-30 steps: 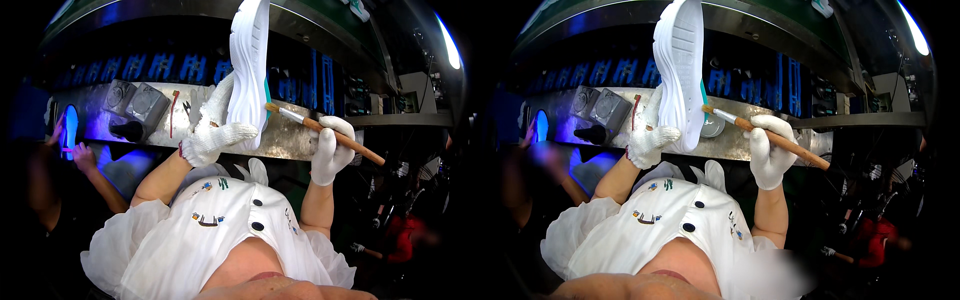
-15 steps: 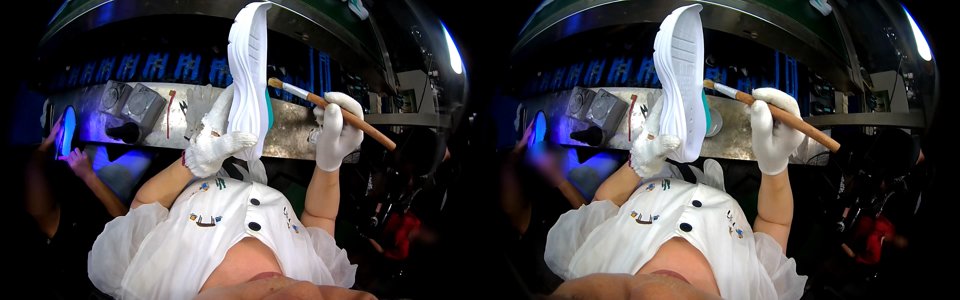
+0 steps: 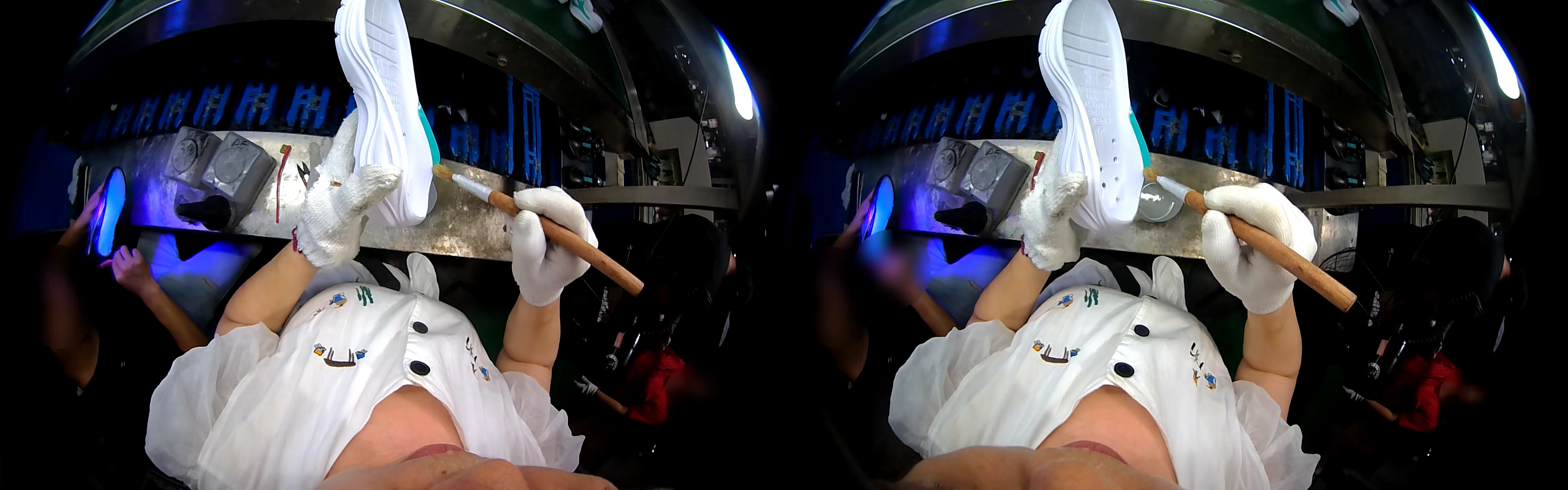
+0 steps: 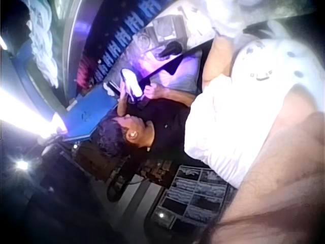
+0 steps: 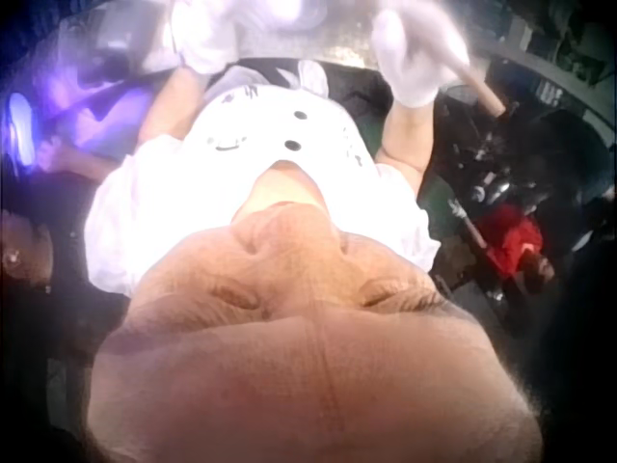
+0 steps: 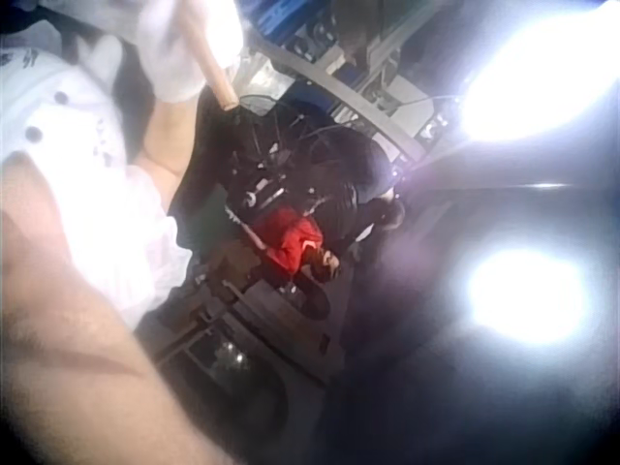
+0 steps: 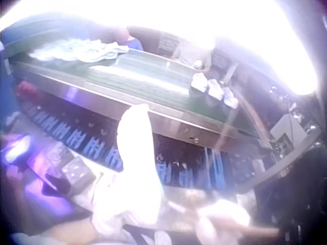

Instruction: The person picks up white shoe soles from a conveyor belt and uses a paintbrush to apply a teal-colored substance to the edges. They handle the soles one at a time, rotating them to cover the perimeter before placing them back on the belt. The person eventually sits down on a stool while continuing the task.

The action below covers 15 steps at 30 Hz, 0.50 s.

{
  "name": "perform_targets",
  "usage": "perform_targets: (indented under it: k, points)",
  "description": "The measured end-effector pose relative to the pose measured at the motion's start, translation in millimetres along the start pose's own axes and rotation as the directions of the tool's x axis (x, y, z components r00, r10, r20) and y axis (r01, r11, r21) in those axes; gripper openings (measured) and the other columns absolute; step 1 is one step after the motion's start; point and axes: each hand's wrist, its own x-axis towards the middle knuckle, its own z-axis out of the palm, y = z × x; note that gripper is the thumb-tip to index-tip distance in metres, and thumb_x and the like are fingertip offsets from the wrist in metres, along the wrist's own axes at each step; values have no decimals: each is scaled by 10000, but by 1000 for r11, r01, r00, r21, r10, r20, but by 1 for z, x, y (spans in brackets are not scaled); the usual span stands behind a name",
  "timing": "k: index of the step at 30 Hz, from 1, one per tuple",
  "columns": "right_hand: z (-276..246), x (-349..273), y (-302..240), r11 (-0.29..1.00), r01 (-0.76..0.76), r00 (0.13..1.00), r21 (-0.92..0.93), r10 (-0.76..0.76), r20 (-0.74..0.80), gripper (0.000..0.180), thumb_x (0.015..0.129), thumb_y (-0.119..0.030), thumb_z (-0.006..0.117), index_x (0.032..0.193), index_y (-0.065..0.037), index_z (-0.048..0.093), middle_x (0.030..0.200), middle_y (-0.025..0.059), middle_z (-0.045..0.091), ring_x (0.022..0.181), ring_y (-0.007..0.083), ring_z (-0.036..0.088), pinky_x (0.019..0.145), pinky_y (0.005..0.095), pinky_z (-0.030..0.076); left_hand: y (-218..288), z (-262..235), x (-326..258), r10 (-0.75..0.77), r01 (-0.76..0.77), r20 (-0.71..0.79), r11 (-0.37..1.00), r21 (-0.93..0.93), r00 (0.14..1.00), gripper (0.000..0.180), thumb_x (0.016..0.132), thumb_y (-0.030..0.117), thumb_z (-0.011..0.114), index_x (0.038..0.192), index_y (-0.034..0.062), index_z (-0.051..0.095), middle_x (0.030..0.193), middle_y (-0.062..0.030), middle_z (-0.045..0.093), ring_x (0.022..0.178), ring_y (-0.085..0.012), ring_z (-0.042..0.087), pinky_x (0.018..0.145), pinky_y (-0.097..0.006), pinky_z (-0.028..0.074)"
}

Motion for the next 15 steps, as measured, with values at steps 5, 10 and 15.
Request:
perform_targets:
  k: [5, 10, 15]
  points:
    - [-4, -9, 0, 989, 59, 994, 136, -46, -98, 112, 756, -16, 621, 851, 36, 595, 711, 109, 615, 531, 140, 528, 488, 230, 409, 2, -3, 1, 8, -11, -23, 993, -117, 1000, 811, 755, 138, 678, 1403, 44, 199, 1315, -98, 409, 1217, -211, 412, 1029, -345, 335]
    - [-1, -2, -3, 962, -3, 986, 274, 48, -158, 139, 824, -30, 596, 928, 53, 558, 792, 111, 603, 637, 126, 589, 575, 214, 489, 1, -1, -9, -73, 74, 19, 993, -91, 997, 890, 706, 174, 715, 1410, 61, 183, 1318, -96, 405, 1229, -214, 403, 1033, -348, 335]
    - [5, 1, 1, 969, -7, 992, 247, 38, -122, 142, 829, -33, 595, 941, 45, 553, 818, 117, 610, 649, 123, 595, 576, 211, 494, -3, -1, -17, -112, 117, 119, 993, -34, 986, 1011, 630, 243, 770, 1416, 53, 163, 1353, -107, 374, 1257, -217, 373, 1040, -346, 306]
